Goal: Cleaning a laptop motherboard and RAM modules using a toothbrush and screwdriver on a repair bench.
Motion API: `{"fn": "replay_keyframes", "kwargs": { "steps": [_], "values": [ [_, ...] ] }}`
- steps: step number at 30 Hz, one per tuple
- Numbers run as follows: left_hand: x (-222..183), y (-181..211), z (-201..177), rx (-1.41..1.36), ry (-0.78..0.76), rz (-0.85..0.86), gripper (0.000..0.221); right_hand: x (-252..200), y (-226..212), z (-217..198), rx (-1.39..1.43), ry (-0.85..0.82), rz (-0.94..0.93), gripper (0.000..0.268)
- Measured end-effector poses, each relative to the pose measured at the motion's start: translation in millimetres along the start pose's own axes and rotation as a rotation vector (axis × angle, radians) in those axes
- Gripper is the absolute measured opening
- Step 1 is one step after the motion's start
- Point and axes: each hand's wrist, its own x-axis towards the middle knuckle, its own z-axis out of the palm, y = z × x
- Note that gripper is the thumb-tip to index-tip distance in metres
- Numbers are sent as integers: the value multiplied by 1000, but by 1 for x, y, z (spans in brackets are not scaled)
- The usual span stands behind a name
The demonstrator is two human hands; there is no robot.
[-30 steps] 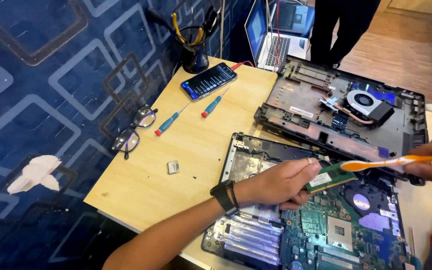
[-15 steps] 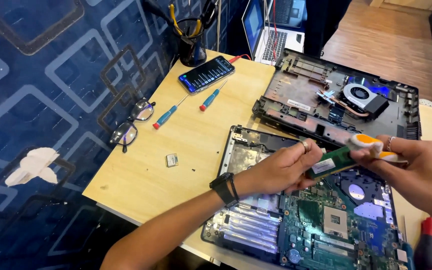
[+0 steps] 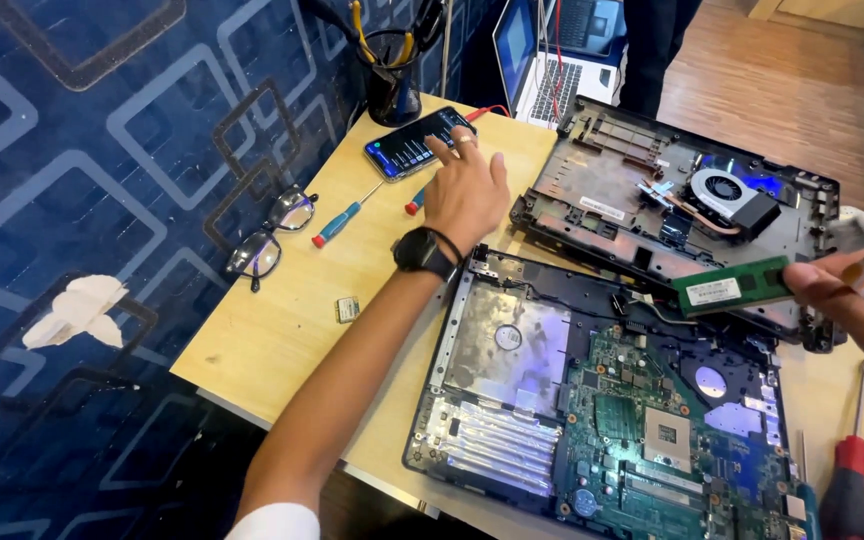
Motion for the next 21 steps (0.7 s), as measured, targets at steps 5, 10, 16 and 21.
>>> {"fn": "replay_keyframes", "kwargs": {
  "steps": [5, 10, 16, 21],
  "values": [
    [60, -27, 35, 166, 128, -86, 64, 36, 56, 16, -167, 58, -71, 43],
    [65, -23, 45, 48, 107, 5, 70, 5, 2, -4, 31, 8, -8, 31],
    [53, -19, 29, -96, 147, 172, 34, -17, -48, -16, 51, 18, 3, 31],
    [79, -21, 33, 20, 47, 168, 52, -38, -88, -30, 24, 70, 108, 38]
  ]
}}
